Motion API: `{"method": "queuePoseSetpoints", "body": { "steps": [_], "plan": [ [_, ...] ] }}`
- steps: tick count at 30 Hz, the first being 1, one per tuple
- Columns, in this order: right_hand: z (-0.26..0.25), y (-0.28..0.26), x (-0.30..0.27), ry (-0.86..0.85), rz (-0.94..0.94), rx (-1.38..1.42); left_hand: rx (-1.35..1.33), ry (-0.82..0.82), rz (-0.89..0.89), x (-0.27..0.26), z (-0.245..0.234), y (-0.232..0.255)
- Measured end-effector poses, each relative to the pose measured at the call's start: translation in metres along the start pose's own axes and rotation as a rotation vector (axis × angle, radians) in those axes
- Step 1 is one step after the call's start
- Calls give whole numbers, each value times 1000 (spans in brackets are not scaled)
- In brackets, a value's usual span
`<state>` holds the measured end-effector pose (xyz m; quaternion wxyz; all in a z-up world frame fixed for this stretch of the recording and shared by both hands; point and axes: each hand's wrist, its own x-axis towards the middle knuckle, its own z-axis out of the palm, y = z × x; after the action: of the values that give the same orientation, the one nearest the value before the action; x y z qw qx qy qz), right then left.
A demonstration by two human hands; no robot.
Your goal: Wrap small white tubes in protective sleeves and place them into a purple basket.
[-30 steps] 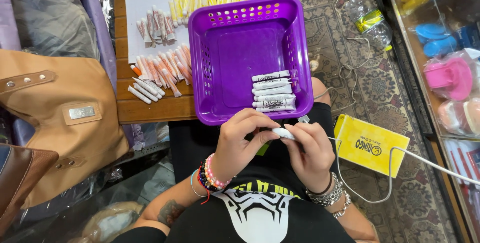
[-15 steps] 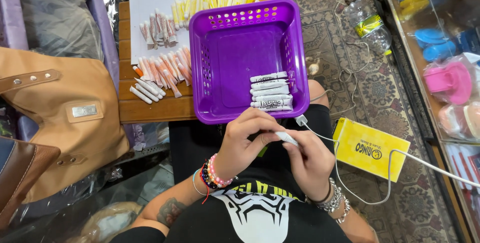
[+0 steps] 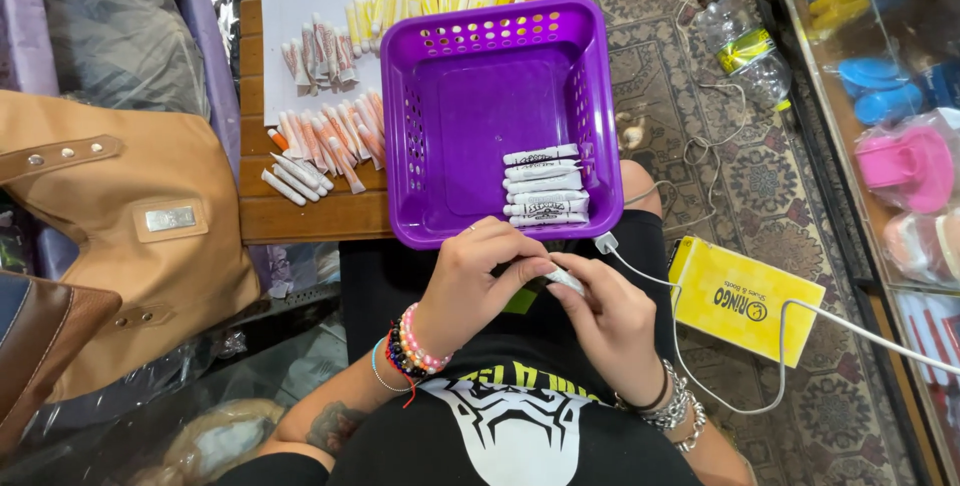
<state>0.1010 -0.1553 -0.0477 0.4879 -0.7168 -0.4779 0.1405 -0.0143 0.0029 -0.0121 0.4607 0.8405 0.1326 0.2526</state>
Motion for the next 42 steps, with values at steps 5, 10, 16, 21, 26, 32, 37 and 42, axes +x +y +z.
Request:
{"method": "queuePoseSetpoints", "body": {
  "steps": [5, 10, 16, 21, 26, 32, 37, 42],
  "plan": [
    [-6, 3, 11, -113, 302, 292, 49, -6, 113, 0, 0, -11],
    [-17, 0, 24, -67, 73, 14, 158, 82, -11, 12, -16, -38],
    [-37, 10, 30, 291, 78, -122, 54, 180, -360, 34, -13, -66],
    [-30, 13, 25, 300, 66, -222, 115, -60, -406, 31, 2, -76],
    [-27, 13, 29, 218, 53, -228, 340, -21, -222, 25, -16, -80],
    [-15, 19, 31, 198, 25, -241, 480, 373, -262, -2, -125, -85],
    [-1, 9, 36, 181, -9, -237, 759, 575, -633, -72, -196, -181],
    [10, -1, 41, 180, -37, -305, 903, 438, -993, -118, -191, -279]
  ]
}}
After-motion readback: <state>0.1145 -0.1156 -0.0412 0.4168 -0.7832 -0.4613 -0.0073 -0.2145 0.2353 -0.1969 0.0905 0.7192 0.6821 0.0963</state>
